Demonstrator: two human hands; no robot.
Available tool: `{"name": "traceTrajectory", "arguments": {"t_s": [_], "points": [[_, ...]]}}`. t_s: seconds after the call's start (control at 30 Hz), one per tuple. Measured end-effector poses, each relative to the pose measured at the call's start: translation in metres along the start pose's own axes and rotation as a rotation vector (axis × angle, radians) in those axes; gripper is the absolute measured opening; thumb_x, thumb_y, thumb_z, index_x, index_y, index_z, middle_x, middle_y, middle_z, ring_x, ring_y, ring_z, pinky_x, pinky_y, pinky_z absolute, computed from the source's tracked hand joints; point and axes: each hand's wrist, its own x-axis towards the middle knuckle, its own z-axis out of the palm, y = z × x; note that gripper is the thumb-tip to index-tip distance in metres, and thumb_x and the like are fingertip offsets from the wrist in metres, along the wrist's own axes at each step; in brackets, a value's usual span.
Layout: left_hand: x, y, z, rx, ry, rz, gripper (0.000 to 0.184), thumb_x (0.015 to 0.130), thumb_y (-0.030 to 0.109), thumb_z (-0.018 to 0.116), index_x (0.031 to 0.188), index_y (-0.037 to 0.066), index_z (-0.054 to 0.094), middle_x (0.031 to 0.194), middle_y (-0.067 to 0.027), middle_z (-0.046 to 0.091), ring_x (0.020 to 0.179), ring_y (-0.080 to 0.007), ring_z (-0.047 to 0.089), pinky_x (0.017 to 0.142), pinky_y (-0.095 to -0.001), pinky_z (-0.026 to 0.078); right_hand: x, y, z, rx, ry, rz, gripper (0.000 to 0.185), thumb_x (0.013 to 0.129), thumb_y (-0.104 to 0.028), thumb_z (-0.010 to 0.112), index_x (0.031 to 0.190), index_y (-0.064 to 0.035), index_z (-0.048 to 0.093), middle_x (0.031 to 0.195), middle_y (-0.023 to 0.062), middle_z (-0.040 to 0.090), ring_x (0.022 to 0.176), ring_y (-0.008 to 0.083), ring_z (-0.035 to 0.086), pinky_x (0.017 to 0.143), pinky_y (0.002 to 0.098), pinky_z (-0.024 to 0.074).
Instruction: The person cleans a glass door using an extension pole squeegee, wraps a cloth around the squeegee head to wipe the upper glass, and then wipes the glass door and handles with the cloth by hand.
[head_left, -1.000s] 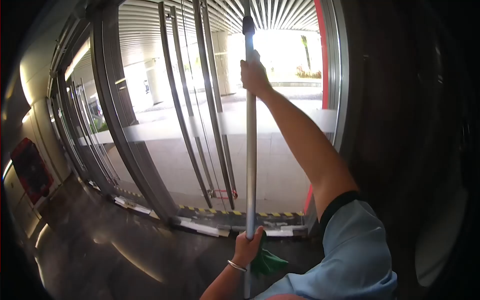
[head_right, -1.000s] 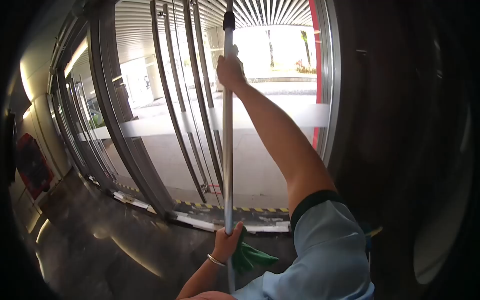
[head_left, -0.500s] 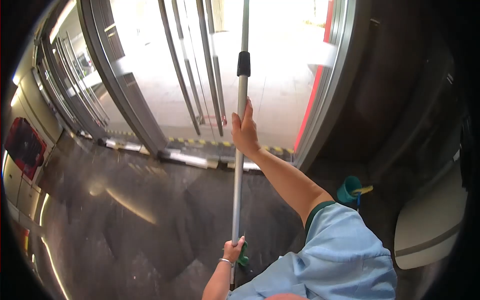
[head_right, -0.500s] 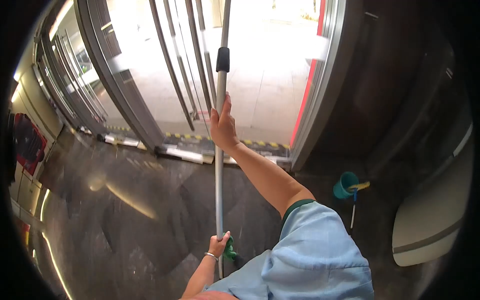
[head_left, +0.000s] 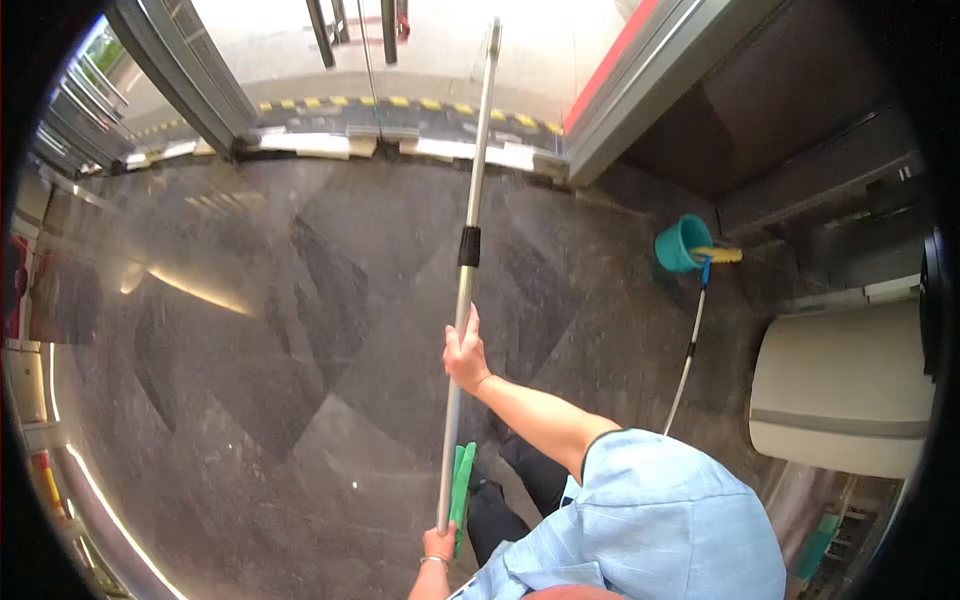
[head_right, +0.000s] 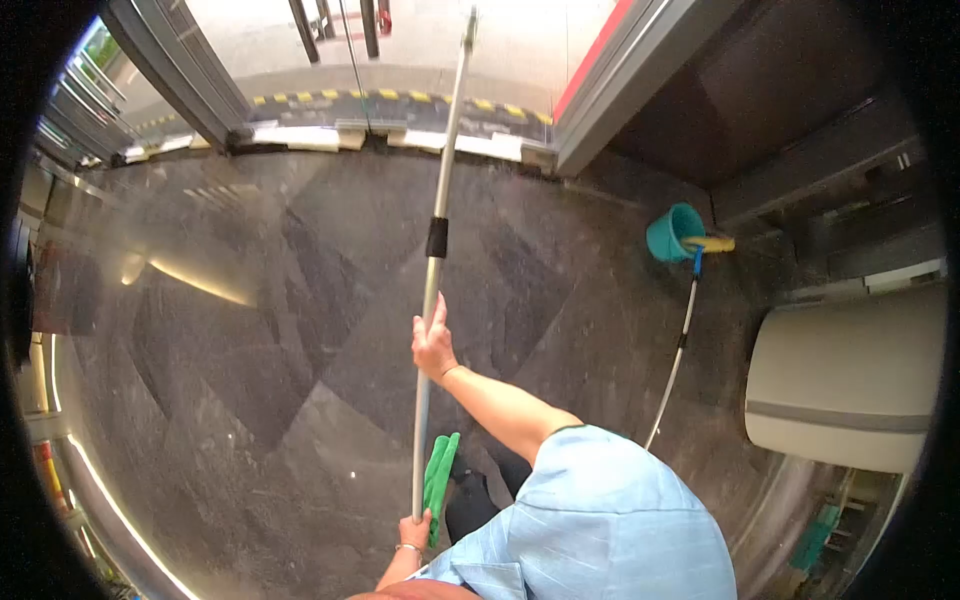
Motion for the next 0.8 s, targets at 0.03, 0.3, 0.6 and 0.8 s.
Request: {"name": "traceTrajectory", "arguments": {"t_s": [0.03, 0.3, 0.6, 0.8], "points": [[-0.010, 0.010, -0.002, 0.065, 0.010, -0.081, 0.049, 0.079, 0.047, 0.064, 0.080, -0.001, 0.070, 0.073, -0.0242, 0.065, 0.079, -0.0399, 0.066, 0.070, -0.0448, 0.050, 0.011, 0.034, 0.000, 0.074, 0.017, 0.267, 0.068, 0.093, -0.019, 0.049, 0.147, -0.0130, 0.008, 0.063, 0.0049, 0.050, 0.044, 0.0136, 0.048, 0.038, 0.0309, 0.0430], [-0.083, -0.078, -0.030, 0.334, -0.018, -0.310, 0.052, 0.075, 0.052, 0.065, 0.084, 0.001, 0.070, 0.088, -0.0241, 0.067, 0.089, -0.0405, 0.064, 0.078, -0.0476, 0.050, -0.084, 0.106, -0.013, 0.268, -0.096, 0.608, 0.026, 0.089, -0.013, 0.057, 0.103, -0.0060, 0.036, 0.074, 0.0073, 0.051, 0.054, 0.0206, 0.058, 0.047, 0.0375, 0.0509], [-0.065, 0.139, -0.137, 0.088, -0.023, 0.564, 0.054, 0.062, 0.043, 0.081, 0.093, 0.004, 0.062, 0.096, -0.0172, 0.060, 0.093, -0.0343, 0.059, 0.082, -0.0417, 0.048, -0.188, -0.103, -0.040, -0.156, -0.247, 0.086, 0.035, 0.077, -0.027, 0.076, 0.093, -0.0025, 0.057, 0.082, 0.0063, 0.063, 0.077, 0.0148, 0.062, 0.071, 0.0299, 0.0506], [-0.092, 0.284, -0.187, 0.225, 0.071, 0.894, 0.035, 0.077, 0.027, 0.074, 0.099, 0.004, 0.060, 0.090, -0.0117, 0.062, 0.082, -0.0270, 0.061, 0.074, -0.0368, 0.050, -0.202, -0.161, -0.070, -0.320, -0.709, -0.457, 0.073, 0.074, -0.023, 0.076, 0.131, 0.0038, 0.039, 0.137, 0.0206, 0.035, 0.129, 0.0273, 0.037, 0.105, 0.0367, 0.0352]]}}
